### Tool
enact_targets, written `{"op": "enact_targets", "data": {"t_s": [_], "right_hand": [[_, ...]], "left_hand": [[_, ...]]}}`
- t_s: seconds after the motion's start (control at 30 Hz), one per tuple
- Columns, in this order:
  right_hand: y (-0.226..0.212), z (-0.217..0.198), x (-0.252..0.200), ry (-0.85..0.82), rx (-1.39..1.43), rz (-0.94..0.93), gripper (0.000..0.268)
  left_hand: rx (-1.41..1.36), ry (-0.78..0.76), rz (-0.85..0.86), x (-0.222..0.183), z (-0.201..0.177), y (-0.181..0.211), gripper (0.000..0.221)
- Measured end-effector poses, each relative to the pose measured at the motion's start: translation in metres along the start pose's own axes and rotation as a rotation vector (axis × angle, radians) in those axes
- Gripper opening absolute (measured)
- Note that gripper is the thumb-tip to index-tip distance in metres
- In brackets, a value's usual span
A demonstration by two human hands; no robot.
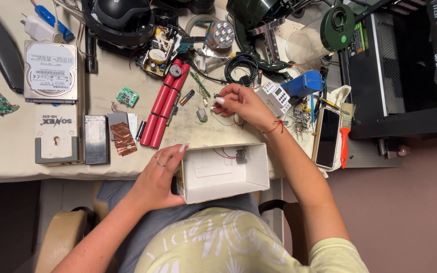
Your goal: The person places electronic components, including a circuit board and a module, into a small white box and handles a hard drive at a desk.
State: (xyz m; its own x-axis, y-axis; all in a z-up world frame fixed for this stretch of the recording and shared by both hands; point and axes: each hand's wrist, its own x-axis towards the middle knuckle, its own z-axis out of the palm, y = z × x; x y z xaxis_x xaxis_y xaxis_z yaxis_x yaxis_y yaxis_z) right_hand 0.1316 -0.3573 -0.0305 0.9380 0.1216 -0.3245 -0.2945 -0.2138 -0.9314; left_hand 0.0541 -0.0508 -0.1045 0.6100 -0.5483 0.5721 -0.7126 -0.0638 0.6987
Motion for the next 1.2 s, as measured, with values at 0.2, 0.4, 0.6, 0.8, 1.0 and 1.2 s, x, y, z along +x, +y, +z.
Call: {"op": "enact_targets", "data": {"t_s": [0.2, 0.4, 0.6, 0.8, 1.0, 1.2], "right_hand": [[-0.009, -0.005, -0.007, 0.045, 0.071, -0.067, 0.03], [-0.067, -0.004, -0.053, 0.15, 0.09, -0.196, 0.028], [-0.072, -0.029, -0.119, 0.175, 0.27, -0.338, 0.039], [-0.085, -0.028, -0.168, 0.114, 0.007, -0.283, 0.035], [-0.095, 0.004, -0.167, -0.018, -0.563, -0.119, 0.035], [-0.053, 0.027, -0.157, -0.117, -0.946, -0.27, 0.027]], "left_hand": [[-0.002, 0.005, 0.003, 0.003, -0.003, 0.004, 0.12], [0.002, 0.018, 0.035, 0.006, -0.004, 0.005, 0.118], [-0.005, 0.019, 0.028, 0.002, -0.001, 0.001, 0.119], [0.009, 0.02, 0.033, 0.005, -0.001, 0.004, 0.12], [0.014, 0.03, 0.032, 0.004, 0.001, 0.002, 0.12], [0.024, 0.021, 0.029, 0.004, 0.002, 0.002, 0.121]]}}
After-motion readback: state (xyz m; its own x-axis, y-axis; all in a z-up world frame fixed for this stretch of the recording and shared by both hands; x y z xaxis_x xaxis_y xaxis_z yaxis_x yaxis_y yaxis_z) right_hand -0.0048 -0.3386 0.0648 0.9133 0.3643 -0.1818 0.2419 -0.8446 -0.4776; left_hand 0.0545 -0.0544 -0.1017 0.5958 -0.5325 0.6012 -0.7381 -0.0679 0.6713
